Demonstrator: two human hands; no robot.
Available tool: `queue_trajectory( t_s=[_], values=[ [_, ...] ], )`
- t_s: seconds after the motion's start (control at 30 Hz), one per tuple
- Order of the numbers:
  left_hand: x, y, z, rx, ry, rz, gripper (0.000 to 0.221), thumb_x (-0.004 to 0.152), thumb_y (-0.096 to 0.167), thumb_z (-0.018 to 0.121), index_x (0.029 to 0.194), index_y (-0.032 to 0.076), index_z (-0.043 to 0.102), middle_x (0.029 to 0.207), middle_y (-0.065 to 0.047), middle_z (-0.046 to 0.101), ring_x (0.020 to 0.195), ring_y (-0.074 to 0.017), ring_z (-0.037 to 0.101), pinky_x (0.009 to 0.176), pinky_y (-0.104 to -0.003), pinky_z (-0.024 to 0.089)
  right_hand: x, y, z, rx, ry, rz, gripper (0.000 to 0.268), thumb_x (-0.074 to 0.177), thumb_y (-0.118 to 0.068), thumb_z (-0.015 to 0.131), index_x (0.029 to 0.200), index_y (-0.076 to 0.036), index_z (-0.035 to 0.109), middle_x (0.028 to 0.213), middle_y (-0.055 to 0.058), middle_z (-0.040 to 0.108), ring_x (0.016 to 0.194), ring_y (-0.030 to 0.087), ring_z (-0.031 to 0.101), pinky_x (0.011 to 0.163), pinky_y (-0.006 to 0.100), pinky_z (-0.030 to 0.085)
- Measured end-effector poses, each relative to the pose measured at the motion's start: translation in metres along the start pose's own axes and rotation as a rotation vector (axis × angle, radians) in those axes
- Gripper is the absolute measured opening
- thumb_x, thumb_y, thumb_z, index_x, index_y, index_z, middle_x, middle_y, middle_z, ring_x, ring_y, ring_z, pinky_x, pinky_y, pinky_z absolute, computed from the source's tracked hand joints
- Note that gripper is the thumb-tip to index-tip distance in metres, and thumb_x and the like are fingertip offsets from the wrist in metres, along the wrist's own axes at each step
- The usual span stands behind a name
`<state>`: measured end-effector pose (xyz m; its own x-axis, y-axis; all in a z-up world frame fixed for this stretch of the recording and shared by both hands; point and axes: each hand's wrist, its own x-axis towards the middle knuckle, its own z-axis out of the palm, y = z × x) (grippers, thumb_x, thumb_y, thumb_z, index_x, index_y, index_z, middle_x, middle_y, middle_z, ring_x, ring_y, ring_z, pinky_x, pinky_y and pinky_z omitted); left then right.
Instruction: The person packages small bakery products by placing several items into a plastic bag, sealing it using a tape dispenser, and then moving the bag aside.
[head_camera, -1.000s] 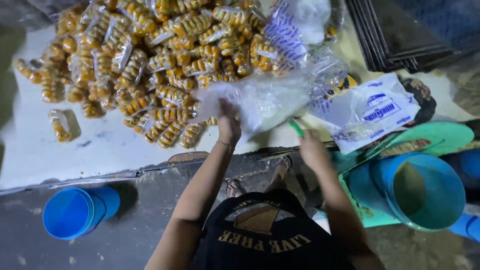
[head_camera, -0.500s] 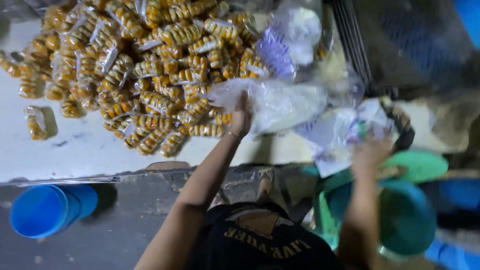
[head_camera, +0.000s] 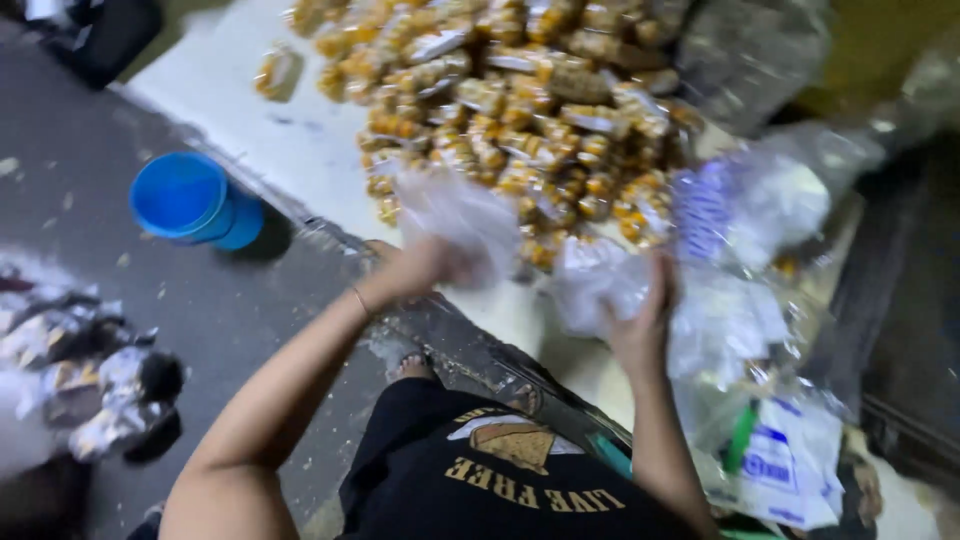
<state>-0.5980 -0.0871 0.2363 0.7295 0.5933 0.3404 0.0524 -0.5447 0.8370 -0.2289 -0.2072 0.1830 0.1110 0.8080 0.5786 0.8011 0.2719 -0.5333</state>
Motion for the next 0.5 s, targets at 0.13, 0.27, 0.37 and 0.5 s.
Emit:
queue_trajectory(
  t_s=[0.13, 0.27, 0.37, 0.5],
  values=[
    [-0.028, 0.071, 0.020, 0.511, -0.314, -0.271, 0.022, 0.083, 0.034, 0.074, 0.104, 0.028, 0.076, 0.070, 0.002, 0.074, 0.068, -0.0234, 0.076, 0.060, -0.037, 0.057, 0.015, -0.099, 0.056, 0.490, -0.298, -0.191, 0.117, 0.038, -0.035, 0.103, 0.142, -0.005, 0.058, 0.154, 0.020, 0.048, 0.146, 0.038, 0.039, 0.122, 0.066, 0.019],
    [-0.094, 0.058, -0.102, 0.325, 0.028, -0.399, 0.027, 0.089, 0.034, 0.073, 0.080, 0.009, 0.070, 0.052, -0.010, 0.060, 0.053, -0.0288, 0.061, 0.054, -0.040, 0.047, 0.051, -0.014, 0.130, 1.331, -0.249, 0.363, 0.039, 0.093, -0.003, 0.065, 0.131, -0.001, 0.056, 0.124, 0.011, 0.065, 0.123, 0.024, 0.053, 0.113, 0.032, 0.040],
    [-0.170, -0.008, -0.171, 0.059, 0.293, -0.463, 0.022, 0.084, 0.022, 0.081, 0.074, 0.008, 0.067, 0.053, -0.002, 0.059, 0.051, -0.0154, 0.053, 0.054, -0.029, 0.043, 0.088, -0.030, 0.154, 0.696, 0.103, 0.366, 0.033, 0.089, -0.001, 0.084, 0.119, -0.004, 0.070, 0.106, 0.012, 0.071, 0.095, 0.018, 0.066, 0.091, 0.037, 0.056],
    [-0.211, -0.066, -0.222, -0.440, 0.724, -0.400, 0.019, 0.086, 0.019, 0.086, 0.086, 0.007, 0.071, 0.071, -0.002, 0.069, 0.065, -0.0094, 0.063, 0.060, -0.025, 0.050, 0.077, -0.098, 0.180, 0.653, 0.218, 0.498, 0.023, 0.105, -0.017, 0.082, 0.116, -0.005, 0.067, 0.097, 0.005, 0.070, 0.085, 0.009, 0.070, 0.076, 0.026, 0.056]
  ],
)
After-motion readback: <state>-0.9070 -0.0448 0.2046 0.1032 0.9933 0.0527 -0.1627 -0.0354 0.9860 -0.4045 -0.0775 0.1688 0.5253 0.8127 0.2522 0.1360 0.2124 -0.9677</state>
